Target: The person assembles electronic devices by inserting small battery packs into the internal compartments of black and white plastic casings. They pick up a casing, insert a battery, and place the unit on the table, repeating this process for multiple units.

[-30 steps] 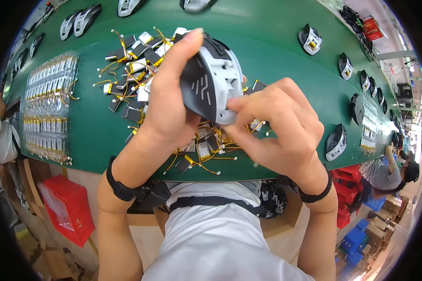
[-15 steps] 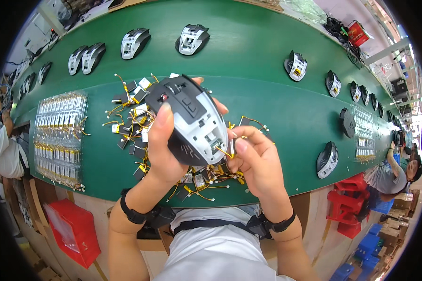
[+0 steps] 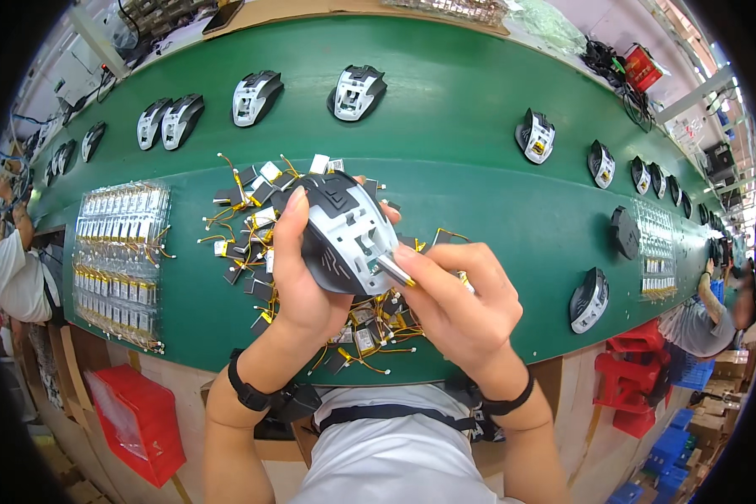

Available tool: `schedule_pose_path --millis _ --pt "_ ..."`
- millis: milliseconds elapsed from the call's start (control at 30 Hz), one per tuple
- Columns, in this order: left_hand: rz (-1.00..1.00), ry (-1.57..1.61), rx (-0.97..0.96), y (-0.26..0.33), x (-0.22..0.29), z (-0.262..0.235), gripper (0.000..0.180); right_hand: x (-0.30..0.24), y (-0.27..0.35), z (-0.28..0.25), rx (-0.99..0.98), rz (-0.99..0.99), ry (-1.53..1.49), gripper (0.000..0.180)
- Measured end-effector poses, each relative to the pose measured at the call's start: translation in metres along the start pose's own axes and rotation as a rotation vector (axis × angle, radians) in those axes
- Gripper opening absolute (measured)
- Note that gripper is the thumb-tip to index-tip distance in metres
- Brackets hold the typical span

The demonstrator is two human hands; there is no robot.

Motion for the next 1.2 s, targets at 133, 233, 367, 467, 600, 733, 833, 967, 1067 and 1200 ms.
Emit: schedule_pose_path --millis 133,233,367,467,600,733,833,967,1067,1200 --pt "-0.072 0.013 -0.036 -0.002 0.000 -0.003 0.063 -0.004 0.000 0.004 -0.143 -0.240 0.119 0.046" --pt "-0.104 0.037 -0.041 0.001 -0.001 -0.004 0.067 -0.011 -0.005 -0.001 -0.165 -0.323 0.148 0.047" --pt "-0.085 -0.016 -0.054 0.002 -0.004 -0.001 0.068 -0.010 -0.011 -0.005 -0.181 -0.321 0.090 0.042" --pt "-0.055 -0.057 -0.156 0.001 -0.002 -0.002 0.069 -0.005 -0.013 -0.006 -0.298 -0.210 -0.030 0.034" --pt "-0.058 -0.140 -0.233 0.006 -0.002 0.008 0.070 0.006 -0.021 -0.010 -0.375 0.050 -0.218 0.023" --pt "-0.111 -0.106 -0.186 0.010 -0.010 0.008 0.055 0.016 -0.019 -0.006 -0.343 0.277 -0.257 0.018" --pt "-0.135 -0.082 -0.156 0.006 -0.012 0.005 0.054 0.015 -0.013 -0.001 -0.266 0.095 -0.172 0.021" --pt "-0.177 -0.078 -0.187 -0.002 -0.012 -0.004 0.066 0.000 -0.011 -0.014 -0.271 -0.180 0.004 0.026" --pt "-0.148 -0.097 -0.197 -0.001 -0.010 -0.002 0.067 0.001 -0.008 -0.018 -0.264 -0.364 0.150 0.027" --pt "-0.035 -0.151 -0.170 -0.001 -0.005 -0.002 0.065 0.004 -0.009 -0.016 -0.249 -0.193 0.050 0.024"
Point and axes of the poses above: each hand's wrist, its own y-axis away from the middle knuckle, its own z-axis out of the palm, x = y × z, the point moved 5 cm from there along -y, towards the middle knuckle, and after that the axes turned 13 degrees about z, right-handed, at the moved point
